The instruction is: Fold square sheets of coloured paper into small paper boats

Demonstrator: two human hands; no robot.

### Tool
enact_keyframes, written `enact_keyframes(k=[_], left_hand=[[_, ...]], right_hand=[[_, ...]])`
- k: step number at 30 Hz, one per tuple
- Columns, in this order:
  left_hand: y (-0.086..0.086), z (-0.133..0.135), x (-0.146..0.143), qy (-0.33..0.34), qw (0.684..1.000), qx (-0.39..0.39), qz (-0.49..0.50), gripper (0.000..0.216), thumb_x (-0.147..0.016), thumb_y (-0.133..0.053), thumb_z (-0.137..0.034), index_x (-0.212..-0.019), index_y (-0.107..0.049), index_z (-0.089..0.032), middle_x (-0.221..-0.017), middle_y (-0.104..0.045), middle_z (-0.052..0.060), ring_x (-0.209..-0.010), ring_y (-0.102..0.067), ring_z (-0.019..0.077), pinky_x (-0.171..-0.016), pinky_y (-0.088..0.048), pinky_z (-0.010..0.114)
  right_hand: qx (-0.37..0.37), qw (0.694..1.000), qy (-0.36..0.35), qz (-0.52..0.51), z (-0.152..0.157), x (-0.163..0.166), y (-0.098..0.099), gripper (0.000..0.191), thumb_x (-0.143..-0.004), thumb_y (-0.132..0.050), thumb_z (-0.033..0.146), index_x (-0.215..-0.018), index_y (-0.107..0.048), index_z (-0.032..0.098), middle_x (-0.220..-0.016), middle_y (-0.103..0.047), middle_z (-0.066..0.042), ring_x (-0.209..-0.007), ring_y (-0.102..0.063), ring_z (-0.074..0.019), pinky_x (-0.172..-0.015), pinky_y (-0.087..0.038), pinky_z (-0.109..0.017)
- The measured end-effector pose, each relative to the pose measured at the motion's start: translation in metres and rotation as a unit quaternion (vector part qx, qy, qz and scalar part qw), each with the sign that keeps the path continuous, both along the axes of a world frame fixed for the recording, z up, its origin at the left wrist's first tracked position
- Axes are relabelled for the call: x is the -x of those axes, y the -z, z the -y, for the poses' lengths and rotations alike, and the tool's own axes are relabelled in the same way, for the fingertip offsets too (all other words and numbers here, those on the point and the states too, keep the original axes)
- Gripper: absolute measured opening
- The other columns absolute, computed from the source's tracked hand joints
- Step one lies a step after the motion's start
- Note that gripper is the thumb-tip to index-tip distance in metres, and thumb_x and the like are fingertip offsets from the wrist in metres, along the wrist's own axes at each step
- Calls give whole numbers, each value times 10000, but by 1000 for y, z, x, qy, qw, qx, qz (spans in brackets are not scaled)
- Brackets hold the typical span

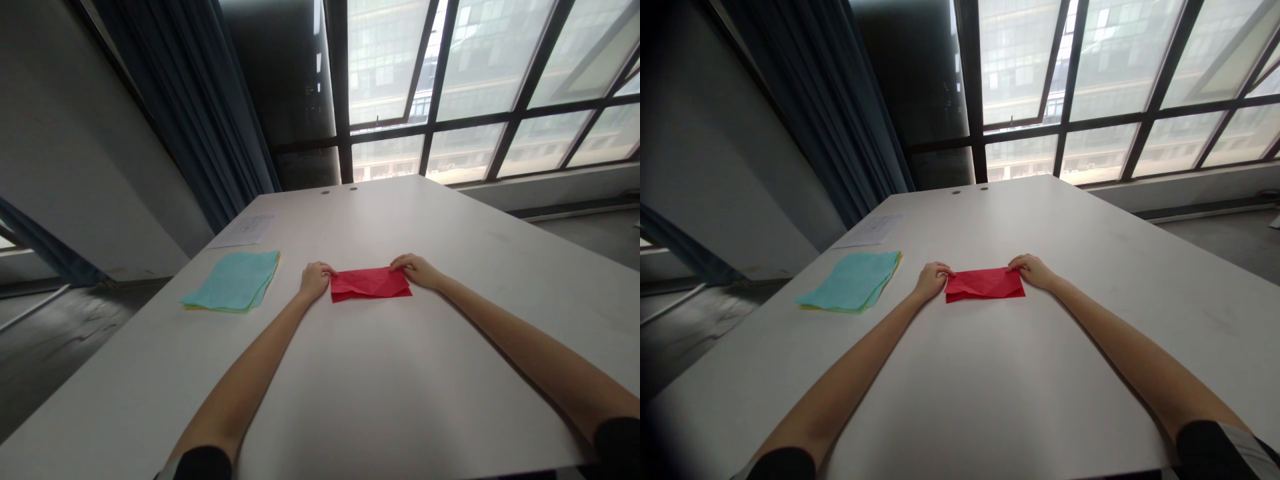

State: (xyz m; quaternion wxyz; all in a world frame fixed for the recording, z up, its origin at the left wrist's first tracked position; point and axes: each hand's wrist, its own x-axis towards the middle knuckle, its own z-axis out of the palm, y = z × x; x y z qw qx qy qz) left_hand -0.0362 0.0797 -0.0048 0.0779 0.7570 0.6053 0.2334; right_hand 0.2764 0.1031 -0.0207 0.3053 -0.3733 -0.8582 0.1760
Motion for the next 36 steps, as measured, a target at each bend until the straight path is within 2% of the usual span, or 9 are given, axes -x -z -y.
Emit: enact_keyframes(k=[6,10,12,15,19,23,26,31,36], left_hand=[[-7,6,-8,-34,998,-7,-55,287,-790,-422,-330,-865,-694,-272,-1016,-607,18,-993,-477,215,-900,-354,366],[-15,12,-16,17,990,-24,-141,428,-735,-475,-551,-996,-643,-256,-1127,-541,69,-1105,-394,279,-949,-283,467],[-20,15,-19,80,980,-31,-180,418,-755,-477,-511,-1079,-593,-274,-1165,-515,67,-1141,-363,277,-965,-266,466],[-26,18,-22,162,965,-3,-205,346,-823,-405,-351,-1137,-542,-305,-1121,-540,43,-1056,-454,214,-920,-343,376],[-32,20,-31,160,958,18,-236,319,-820,-378,-275,-1079,-564,-281,-1065,-560,45,-964,-521,193,-860,-393,337],[-32,20,-48,114,961,4,-252,357,-819,-370,-431,-1001,-569,-196,-1007,-567,90,-942,-526,231,-805,-428,359],[-26,17,-61,100,964,-10,-245,409,-809,-375,-440,-1060,-526,-153,-1059,-551,120,-992,-503,251,-818,-426,372],[-10,14,-68,119,968,30,-217,463,-857,-265,-348,-1268,-359,-157,-1340,-383,91,-1222,-338,238,-992,-293,401],[-6,15,-63,137,966,83,-202,687,-828,-143,-588,-1373,-184,-172,-1451,-175,66,-1322,-139,254,-1051,-160,465]], right_hand=[[-6,996,37,86,5,3,-10,353,-773,-371,200,-941,-681,223,-1014,-610,-55,-952,-534,-198,-893,-391,-354],[-26,975,79,207,8,4,-25,371,-805,-409,439,-1013,-657,258,-1007,-600,-77,-970,-499,-248,-882,-341,-427],[-26,962,80,260,9,5,-34,393,-793,-420,485,-1033,-646,271,-1010,-609,-79,-990,-485,-271,-883,-312,-457],[-12,951,59,304,11,6,-45,389,-767,-473,465,-1079,-612,278,-1028,-620,-73,-998,-489,-280,-875,-308,-458],[-15,942,40,333,16,10,-52,289,-766,-501,295,-1030,-618,278,-1004,-638,-57,-991,-514,-258,-825,-358,-386],[-20,928,60,366,25,32,-49,251,-732,-451,69,-843,-647,182,-870,-663,-92,-845,-591,-216,-746,-400,-303],[-28,933,108,341,32,54,-41,245,-751,-416,49,-847,-627,125,-883,-651,-132,-813,-605,-215,-729,-417,-294],[-57,948,118,289,36,69,-26,338,-827,-365,153,-1113,-540,116,-1149,-559,-146,-1066,-507,-208,-889,-372,-302],[-25,950,110,291,30,59,-17,490,-884,-244,350,-1339,-323,185,-1396,-319,-98,-1244,-330,-251,-994,-276,-449]])
